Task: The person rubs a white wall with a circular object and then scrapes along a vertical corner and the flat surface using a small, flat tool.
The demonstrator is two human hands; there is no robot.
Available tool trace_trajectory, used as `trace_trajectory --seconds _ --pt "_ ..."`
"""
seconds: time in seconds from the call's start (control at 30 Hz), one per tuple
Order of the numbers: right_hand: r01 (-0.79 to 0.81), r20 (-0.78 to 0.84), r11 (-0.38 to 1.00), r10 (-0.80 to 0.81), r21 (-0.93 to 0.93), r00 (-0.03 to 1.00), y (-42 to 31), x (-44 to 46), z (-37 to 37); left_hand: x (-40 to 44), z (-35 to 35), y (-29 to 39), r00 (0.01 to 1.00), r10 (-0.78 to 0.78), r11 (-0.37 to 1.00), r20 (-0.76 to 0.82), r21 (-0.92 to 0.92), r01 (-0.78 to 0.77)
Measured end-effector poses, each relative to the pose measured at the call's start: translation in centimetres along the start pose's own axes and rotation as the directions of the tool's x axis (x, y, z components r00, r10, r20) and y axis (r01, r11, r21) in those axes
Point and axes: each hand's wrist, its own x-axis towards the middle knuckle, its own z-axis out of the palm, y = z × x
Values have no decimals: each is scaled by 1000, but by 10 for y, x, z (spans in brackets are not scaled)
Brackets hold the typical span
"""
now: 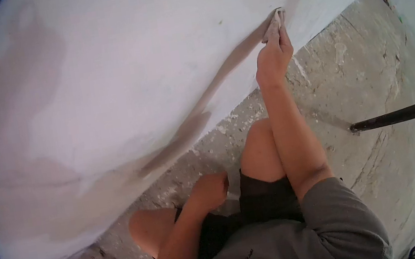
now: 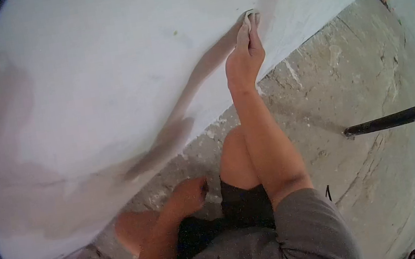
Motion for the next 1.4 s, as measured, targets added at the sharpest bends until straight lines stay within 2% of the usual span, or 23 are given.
trace_trajectory --seconds 0.07,0.2,0.3,0.37,0.47,0.6,0.67,0.7,0.77,0.87,0.93,0.97,1.03,1.1,1.13,1.17,1.23,1.27,1.3,1.37,1.4 --pt "6 -29 1000 -6 6 1000 -1 6 1 8 0 -1 999 27 1000 -16 -1 -27" --pt "173 46 985 -172 -20 984 9 13 -10 16 10 -5 998 48 999 -29 -22 -48" --pt "211 67 978 -210 -6 975 7 11 -6 20 8 -7 999 34 999 -15 -1 -34" --pt "351 127 936 -346 -17 930 4 3 -5 15 6 -5 1000 11 999 12 38 -11" --pt "344 189 932 -320 -114 928 -7 -7 -5 9 0 4 999 -32 999 -5 43 32" --pt "365 236 931 -348 -29 907 -15 -23 -2 -5 4 7 997 -59 998 -57 31 60" --pt "231 274 968 -198 -95 941 -28 -36 -2 -13 2 7 991 -84 996 -102 4 85" --pt "228 315 970 -194 -77 929 -30 -44 4 -19 2 10 992 -86 996 -98 21 88" --pt "261 285 965 -240 -37 928 -29 -57 8 -30 -2 14 992 -75 997 -100 25 78" --pt "286 314 954 -246 -88 917 -26 -81 21 -49 1 18 992 -13 998 -122 53 20" --pt "232 336 965 -181 -119 924 -26 -108 22 -62 8 16 957 127 988 -261 114 -100" --pt "246 352 963 -192 -114 916 -28 -119 27 -67 11 14 952 128 989 -279 107 -102" --pt "216 375 961 -138 -175 917 -25 -148 30 -78 19 12 961 120 971 -250 229 -62" --pt "260 420 953 -173 -158 891 -21 -177 37 -88 21 14 963 87 976 -255 214 -31" --pt "151 417 978 -78 -146 905 -21 -194 41 -92 22 15 970 58 977 -235 215 -6" --pt "39 405 990 19 -135 914 -21 -207 45 -98 20 19 968 66 978 -243 208 -14" --pt "36 359 996 -5 -79 933 -16 -222 56 -109 15 25 992 -18 986 -128 159 39" --pt "27 315 1000 -20 -16 949 -14 -224 60 -111 16 24 993 -9 984 -120 176 30" --pt "27 293 1000 -22 -12 956 -10 -221 64 -113 21 23 995 15 979 -98 203 6" --pt "34 142 999 -33 -3 989 -4 -206 74 -117 31 19 997 48 969 -64 247 -31" --pt "40 117 999 -40 -1 992 -2 -200 76 -119 37 17 995 34 974 -94 225 -12"
